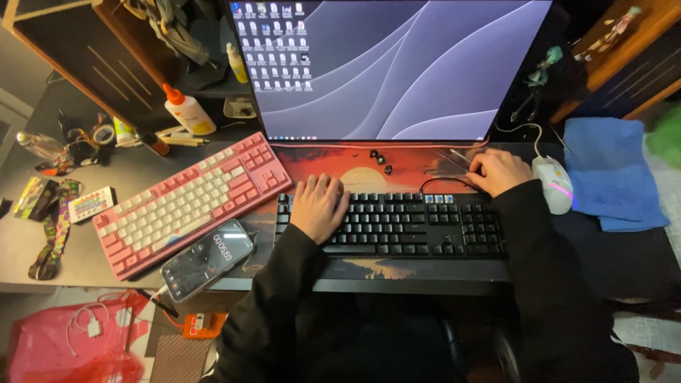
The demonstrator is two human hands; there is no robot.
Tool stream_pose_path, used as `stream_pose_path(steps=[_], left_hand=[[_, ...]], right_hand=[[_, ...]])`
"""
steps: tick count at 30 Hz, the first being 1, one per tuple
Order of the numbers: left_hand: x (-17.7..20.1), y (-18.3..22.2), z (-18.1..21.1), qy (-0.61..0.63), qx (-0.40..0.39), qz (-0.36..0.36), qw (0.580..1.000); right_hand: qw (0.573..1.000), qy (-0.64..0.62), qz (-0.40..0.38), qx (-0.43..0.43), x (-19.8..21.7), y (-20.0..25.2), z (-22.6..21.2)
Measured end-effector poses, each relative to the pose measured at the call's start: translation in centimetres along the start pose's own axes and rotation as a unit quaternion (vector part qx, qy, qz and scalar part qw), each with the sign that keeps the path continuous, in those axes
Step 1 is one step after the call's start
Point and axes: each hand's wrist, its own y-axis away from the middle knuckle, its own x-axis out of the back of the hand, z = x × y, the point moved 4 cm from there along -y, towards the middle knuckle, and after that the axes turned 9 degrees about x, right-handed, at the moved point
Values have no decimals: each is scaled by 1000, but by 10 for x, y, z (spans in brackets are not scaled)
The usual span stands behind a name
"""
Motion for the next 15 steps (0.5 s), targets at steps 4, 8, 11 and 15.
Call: stream_pose_path(steps=[4,8,11,15], left_hand=[[5,23,-28,-20,17,1,1000],[29,30,-52,-53,35,25,998],[34,39,-55,-33,48,-2,998],[41,44,-47,-42,54,23,997]], right_hand=[[988,-60,115,81,18,36,-34],[959,-132,178,176,12,57,-114],[941,-50,251,223,-4,54,-121],[938,-29,236,253,-9,66,-108]])
